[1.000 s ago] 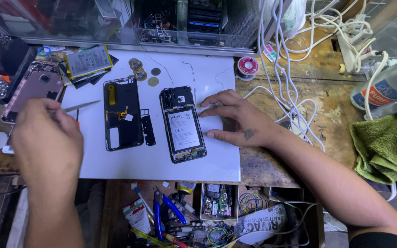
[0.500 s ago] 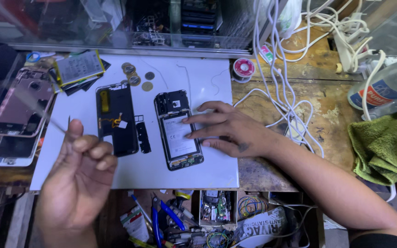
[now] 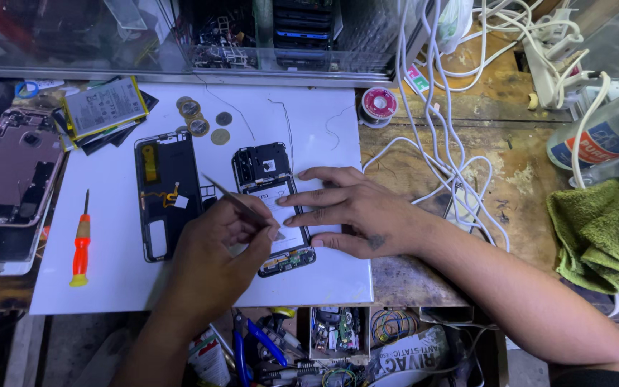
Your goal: The person uses a screwdriver and a metal spudger to pry open a smartphone, remove the battery, and disconnect internal components. They then lift the motherboard and camera module from the phone's chassis.
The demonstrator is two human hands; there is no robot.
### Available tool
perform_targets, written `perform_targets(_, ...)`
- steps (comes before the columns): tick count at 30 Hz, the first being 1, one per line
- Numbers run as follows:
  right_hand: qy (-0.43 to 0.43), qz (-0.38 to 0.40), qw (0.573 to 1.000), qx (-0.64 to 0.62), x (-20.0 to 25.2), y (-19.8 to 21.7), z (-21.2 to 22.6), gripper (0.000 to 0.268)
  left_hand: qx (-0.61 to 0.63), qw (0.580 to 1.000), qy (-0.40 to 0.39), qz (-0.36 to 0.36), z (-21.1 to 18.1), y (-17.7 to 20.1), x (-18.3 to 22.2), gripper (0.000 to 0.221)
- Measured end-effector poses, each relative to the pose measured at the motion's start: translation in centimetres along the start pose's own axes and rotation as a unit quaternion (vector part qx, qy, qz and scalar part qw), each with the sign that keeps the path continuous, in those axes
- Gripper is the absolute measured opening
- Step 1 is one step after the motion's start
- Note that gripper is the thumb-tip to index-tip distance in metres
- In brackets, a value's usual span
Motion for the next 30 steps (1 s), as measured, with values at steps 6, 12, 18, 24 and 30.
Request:
perform_targets(6, -0.01, 0.005, 1.0, -0.001, 0.0, 0.0, -0.1, 0.04, -0.043, 0.998, -0.046, 0.016, -0.2, -0.7, -0.5, 0.013)
perform_targets(12, -0.017, 0.009, 1.0, -0.002, -0.1, 0.2, 0.2, 0.039, -0.12, 0.983, -0.135, 0.015, 0.6, -0.1, 1.3, 0.008)
perform_targets(18, -0.025, 0.007, 0.999, -0.026, -0.1, -0.1, -0.1, 0.038, -0.204, 0.969, -0.142, 0.013, -0.4, -0.3, 2.9, 0.017)
perform_targets(24, -0.019, 0.002, 0.999, -0.028, 0.0, -0.1, -0.4, 0.039, -0.353, 0.921, -0.157, 0.049, -1.8, -1.9, 2.0, 0.037)
perform_targets(30, -0.021, -0.003, 0.999, -0.033, 0.0, -0.2, -0.4, 0.039, -0.388, 0.903, -0.18, 0.049, -2.0, -2.1, 2.0, 0.031)
Point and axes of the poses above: each hand's wrist, its own x-axis away from the middle knuckle, its own y-axis out of the back of the hand, z = x × y, the point moved 4 cm from there along -x, towards the middle knuckle, and after that the axes turned 10 degrees about z, right-handed, at the moved point
